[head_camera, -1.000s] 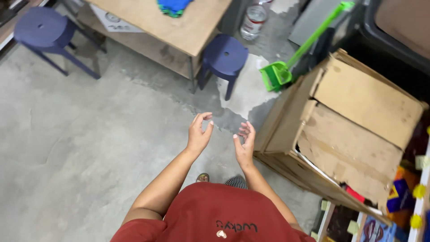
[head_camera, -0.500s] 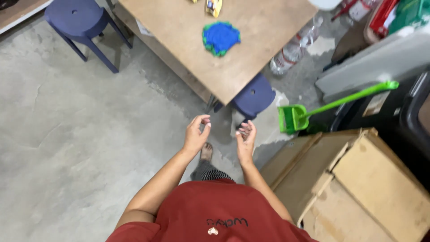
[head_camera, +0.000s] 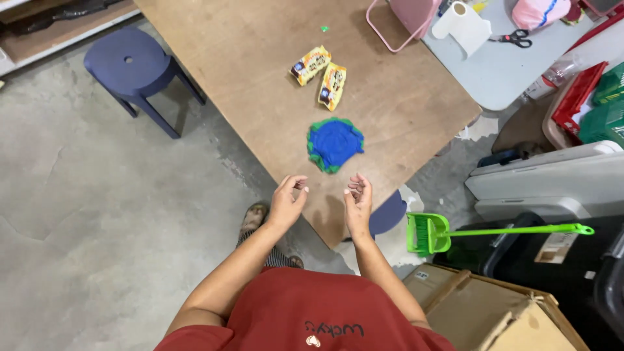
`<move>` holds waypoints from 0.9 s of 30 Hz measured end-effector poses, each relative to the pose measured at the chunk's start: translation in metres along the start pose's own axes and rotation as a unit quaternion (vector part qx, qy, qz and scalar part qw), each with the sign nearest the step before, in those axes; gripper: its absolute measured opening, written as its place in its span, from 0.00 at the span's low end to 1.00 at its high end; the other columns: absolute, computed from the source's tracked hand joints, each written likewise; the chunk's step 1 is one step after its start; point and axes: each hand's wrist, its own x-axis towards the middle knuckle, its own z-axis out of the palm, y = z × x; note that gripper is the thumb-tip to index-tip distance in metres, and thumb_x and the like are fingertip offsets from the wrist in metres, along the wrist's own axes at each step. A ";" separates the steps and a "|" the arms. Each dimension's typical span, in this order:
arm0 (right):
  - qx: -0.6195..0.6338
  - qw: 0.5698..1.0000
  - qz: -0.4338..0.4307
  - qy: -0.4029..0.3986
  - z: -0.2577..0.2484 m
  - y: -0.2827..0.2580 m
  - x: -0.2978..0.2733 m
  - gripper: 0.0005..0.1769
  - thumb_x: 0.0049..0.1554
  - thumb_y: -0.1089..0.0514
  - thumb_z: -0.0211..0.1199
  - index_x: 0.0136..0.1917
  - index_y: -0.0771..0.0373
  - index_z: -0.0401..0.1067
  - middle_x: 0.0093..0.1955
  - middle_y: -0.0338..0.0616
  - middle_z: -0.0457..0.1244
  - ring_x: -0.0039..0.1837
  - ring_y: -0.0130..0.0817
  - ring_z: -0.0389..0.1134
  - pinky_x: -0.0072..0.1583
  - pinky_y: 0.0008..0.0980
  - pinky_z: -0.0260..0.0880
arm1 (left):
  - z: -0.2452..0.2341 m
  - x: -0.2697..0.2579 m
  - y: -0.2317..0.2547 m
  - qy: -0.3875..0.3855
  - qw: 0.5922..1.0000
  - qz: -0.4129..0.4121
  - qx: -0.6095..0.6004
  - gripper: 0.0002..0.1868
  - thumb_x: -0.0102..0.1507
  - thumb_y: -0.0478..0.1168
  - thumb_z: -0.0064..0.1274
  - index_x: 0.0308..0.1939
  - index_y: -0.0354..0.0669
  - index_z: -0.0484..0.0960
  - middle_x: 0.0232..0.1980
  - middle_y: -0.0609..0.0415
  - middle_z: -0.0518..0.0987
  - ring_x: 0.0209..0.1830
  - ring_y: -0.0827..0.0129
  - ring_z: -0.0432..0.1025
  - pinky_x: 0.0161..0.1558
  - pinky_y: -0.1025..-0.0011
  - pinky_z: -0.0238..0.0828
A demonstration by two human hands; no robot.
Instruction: The person wipes packaged snack bars with a cloth on a table, then carries them to a shelf and stacks them neatly. This cycle repeats several times with different snack bars and two round containers.
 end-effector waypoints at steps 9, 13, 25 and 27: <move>-0.002 0.996 0.061 0.068 0.051 0.068 0.125 0.27 0.59 0.68 0.61 0.71 0.65 0.62 0.66 0.46 0.61 0.62 0.31 0.62 0.65 0.31 0.66 | 0.007 0.181 -0.082 -0.093 0.995 -0.018 -0.020 0.14 0.62 0.35 0.57 0.53 0.41 0.80 0.47 0.51 0.79 0.44 0.67 0.76 0.37 0.70 0.71; -0.027 0.993 0.088 0.074 0.069 0.081 0.192 0.28 0.59 0.66 0.62 0.72 0.66 0.62 0.68 0.47 0.61 0.63 0.33 0.63 0.65 0.32 0.66 | 0.034 0.252 -0.135 -0.138 0.990 -0.036 -0.008 0.17 0.63 0.37 0.58 0.56 0.40 0.79 0.49 0.48 0.79 0.46 0.64 0.76 0.39 0.70 0.71; -0.003 0.974 0.203 0.102 0.115 0.105 0.256 0.31 0.62 0.61 0.61 0.76 0.67 0.59 0.67 0.47 0.64 0.67 0.34 0.65 0.69 0.35 0.64 | 0.116 0.308 -0.255 -0.216 0.941 -0.230 -0.122 0.33 0.64 0.39 0.56 0.70 0.29 0.64 0.63 0.38 0.76 0.54 0.64 0.77 0.54 0.70 0.75; -0.032 0.978 0.177 0.107 0.122 0.103 0.241 0.31 0.59 0.63 0.61 0.75 0.68 0.61 0.65 0.46 0.65 0.66 0.33 0.65 0.68 0.35 0.65 | 0.111 0.307 -0.248 -0.221 0.953 -0.204 -0.032 0.31 0.64 0.41 0.58 0.68 0.30 0.68 0.58 0.40 0.79 0.49 0.60 0.78 0.51 0.66 0.76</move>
